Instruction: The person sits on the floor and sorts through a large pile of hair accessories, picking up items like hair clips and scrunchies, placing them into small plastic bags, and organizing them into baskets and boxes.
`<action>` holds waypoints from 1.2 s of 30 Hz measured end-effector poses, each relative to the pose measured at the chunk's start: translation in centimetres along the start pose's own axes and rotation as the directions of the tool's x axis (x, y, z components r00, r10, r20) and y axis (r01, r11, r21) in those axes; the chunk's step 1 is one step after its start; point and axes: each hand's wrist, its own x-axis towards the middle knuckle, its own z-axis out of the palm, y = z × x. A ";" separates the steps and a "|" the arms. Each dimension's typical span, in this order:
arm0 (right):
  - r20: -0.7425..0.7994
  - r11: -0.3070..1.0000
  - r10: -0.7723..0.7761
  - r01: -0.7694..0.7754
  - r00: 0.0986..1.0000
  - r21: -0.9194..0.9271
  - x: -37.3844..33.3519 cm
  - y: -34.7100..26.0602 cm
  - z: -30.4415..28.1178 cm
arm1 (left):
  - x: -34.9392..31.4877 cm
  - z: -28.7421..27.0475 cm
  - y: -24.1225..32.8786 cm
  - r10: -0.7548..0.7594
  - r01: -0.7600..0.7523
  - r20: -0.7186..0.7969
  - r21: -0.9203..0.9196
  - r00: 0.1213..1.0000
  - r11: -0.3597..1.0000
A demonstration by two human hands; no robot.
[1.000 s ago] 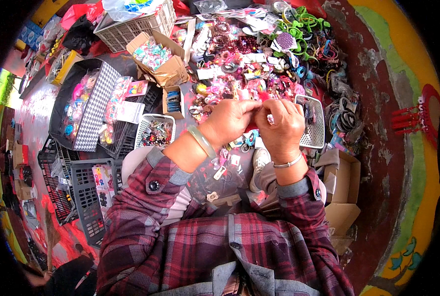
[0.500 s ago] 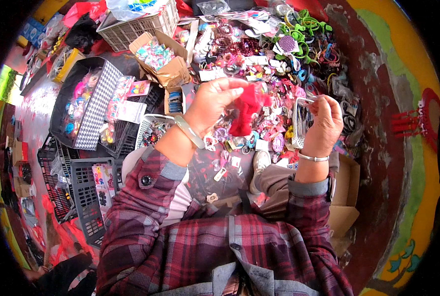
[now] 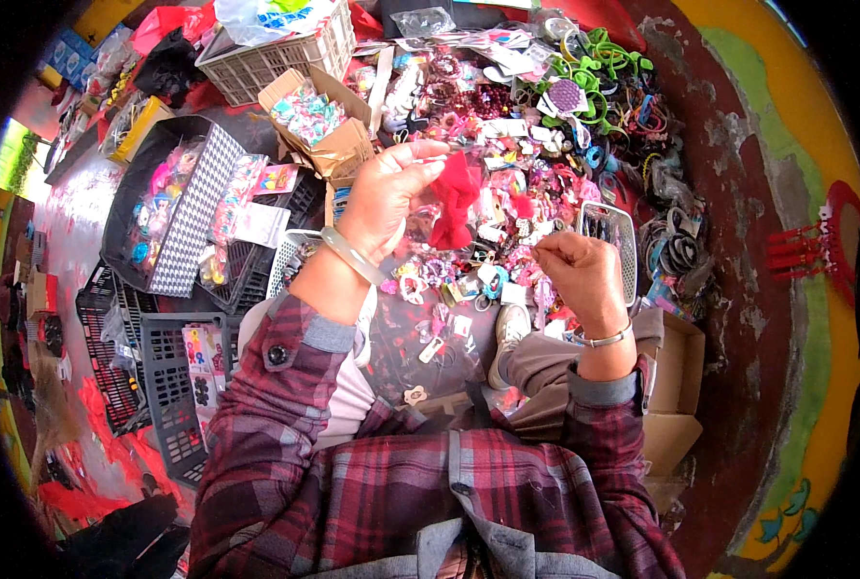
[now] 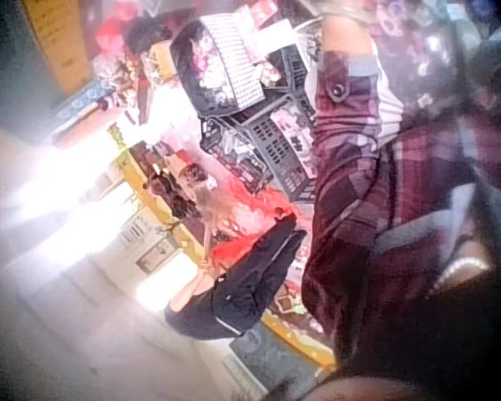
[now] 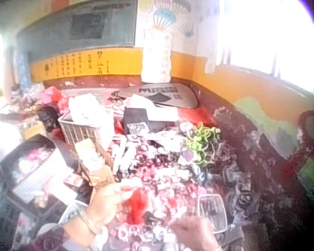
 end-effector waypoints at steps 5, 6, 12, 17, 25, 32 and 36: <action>0.033 0.860 -0.364 0.322 0.931 0.396 0.6 1.2 1.3 | -0.6 0.8 -0.3 -0.007 0.000 0.087 0.073 0.996 0.997; 0.056 0.874 -0.203 0.156 0.978 0.460 0.7 1.4 1.3 | -0.6 1.0 -0.5 0.000 -0.007 0.101 0.074 0.995 0.997; -0.397 0.827 -0.152 0.336 0.905 0.450 1.6 0.5 3.0 | -0.9 2.1 -1.6 0.017 -0.047 0.164 0.182 0.986 0.982; -0.377 0.853 -0.507 0.515 0.775 -0.088 1.2 -1.4 2.6 | -1.1 2.7 -2.2 0.061 -0.113 0.219 0.234 0.974 0.966; -0.352 0.882 -0.465 0.461 0.812 -0.100 0.9 -1.3 2.8 | -1.6 3.5 -1.5 0.070 -0.121 0.280 0.168 0.957 0.978; -0.365 0.891 -0.414 0.454 0.834 0.026 1.3 -0.8 3.0 | -1.2 3.3 -2.3 0.088 -0.144 0.307 0.164 0.948 0.976; -0.375 0.905 -0.377 0.423 0.847 0.046 1.4 -0.5 2.9 | -0.9 3.0 -2.6 0.118 -0.205 0.361 0.211 0.925 0.956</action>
